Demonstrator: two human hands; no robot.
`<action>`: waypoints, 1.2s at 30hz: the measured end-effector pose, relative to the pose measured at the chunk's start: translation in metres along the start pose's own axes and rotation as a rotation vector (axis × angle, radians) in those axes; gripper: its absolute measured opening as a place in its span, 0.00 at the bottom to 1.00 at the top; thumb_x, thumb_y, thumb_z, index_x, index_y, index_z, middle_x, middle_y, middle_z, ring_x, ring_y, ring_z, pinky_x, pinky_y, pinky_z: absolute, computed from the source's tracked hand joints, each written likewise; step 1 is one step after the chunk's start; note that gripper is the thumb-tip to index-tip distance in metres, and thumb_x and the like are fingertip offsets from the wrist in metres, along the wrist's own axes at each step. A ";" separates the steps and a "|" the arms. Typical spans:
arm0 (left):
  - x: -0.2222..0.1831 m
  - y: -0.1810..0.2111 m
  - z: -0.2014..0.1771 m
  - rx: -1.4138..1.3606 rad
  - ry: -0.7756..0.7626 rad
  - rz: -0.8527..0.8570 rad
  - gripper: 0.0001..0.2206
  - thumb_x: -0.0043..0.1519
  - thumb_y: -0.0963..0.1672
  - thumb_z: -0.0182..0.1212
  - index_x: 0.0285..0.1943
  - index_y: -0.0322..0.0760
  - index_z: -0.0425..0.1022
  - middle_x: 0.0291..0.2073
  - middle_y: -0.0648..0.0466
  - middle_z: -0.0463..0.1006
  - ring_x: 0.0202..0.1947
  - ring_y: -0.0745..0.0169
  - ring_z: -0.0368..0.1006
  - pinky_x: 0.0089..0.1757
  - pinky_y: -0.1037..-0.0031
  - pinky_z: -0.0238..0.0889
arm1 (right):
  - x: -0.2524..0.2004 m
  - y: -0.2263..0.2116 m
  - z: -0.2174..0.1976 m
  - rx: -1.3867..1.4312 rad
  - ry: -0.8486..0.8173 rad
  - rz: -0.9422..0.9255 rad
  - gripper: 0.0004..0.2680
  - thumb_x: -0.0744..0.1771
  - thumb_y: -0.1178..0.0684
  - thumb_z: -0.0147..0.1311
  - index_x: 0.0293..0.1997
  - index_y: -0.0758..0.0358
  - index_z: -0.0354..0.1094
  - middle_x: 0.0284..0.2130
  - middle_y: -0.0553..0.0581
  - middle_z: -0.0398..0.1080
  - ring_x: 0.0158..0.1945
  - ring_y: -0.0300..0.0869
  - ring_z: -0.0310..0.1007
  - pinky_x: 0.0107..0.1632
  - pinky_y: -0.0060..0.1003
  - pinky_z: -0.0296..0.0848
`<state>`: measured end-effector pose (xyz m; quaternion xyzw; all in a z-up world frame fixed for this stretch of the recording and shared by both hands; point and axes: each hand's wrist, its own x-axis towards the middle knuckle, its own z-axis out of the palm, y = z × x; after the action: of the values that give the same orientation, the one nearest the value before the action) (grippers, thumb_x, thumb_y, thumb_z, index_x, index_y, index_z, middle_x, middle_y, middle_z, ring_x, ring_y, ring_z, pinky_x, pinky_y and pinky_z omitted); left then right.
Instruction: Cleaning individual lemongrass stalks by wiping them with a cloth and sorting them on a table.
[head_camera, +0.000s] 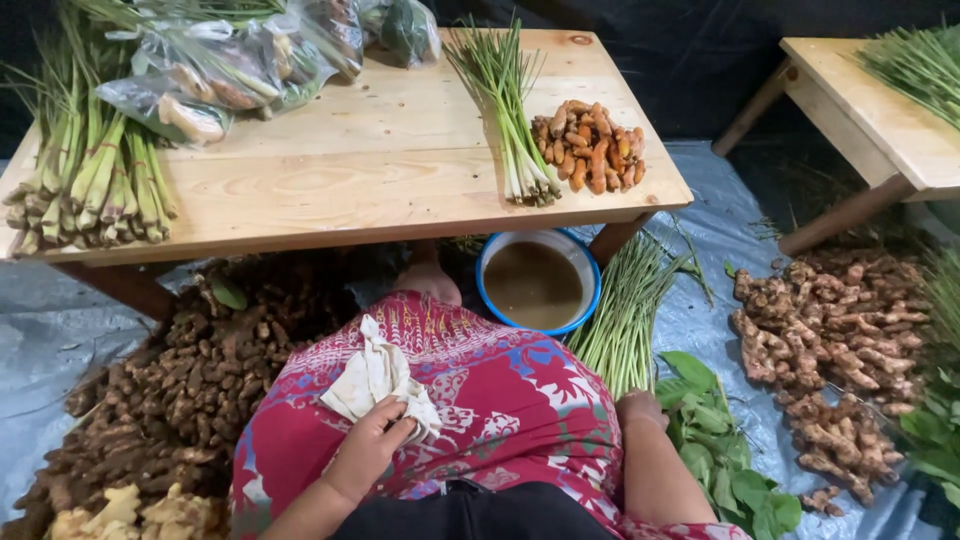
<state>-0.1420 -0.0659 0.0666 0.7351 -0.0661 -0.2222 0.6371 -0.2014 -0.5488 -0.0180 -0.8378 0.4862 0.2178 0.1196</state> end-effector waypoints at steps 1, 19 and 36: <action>0.001 -0.003 0.001 0.041 0.001 -0.011 0.18 0.60 0.42 0.62 0.55 0.22 0.78 0.62 0.50 0.73 0.58 0.59 0.74 0.56 0.76 0.64 | -0.004 -0.001 -0.006 0.137 -0.008 0.033 0.14 0.68 0.52 0.45 0.58 0.59 0.74 0.58 0.60 0.74 0.60 0.53 0.74 0.60 0.53 0.68; -0.005 0.094 0.018 0.071 0.068 0.139 0.12 0.62 0.42 0.59 0.51 0.27 0.79 0.38 0.53 0.82 0.34 0.66 0.75 0.37 0.79 0.68 | -0.204 -0.098 -0.047 1.529 0.035 -1.177 0.03 0.72 0.59 0.39 0.47 0.61 0.58 0.27 0.52 0.66 0.29 0.39 0.65 0.35 0.35 0.70; -0.006 0.062 -0.010 -0.573 0.136 -0.033 0.24 0.62 0.42 0.57 0.63 0.12 0.70 0.44 0.41 0.77 0.41 0.63 0.70 0.38 0.81 0.61 | -0.212 -0.212 0.004 0.500 -0.065 -1.862 0.24 0.62 0.62 0.61 0.67 0.64 0.60 0.69 0.67 0.54 0.69 0.60 0.59 0.68 0.48 0.64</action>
<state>-0.1314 -0.0660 0.1283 0.5392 0.0544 -0.1923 0.8181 -0.1103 -0.2800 0.0785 -0.8315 -0.3442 -0.0510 0.4330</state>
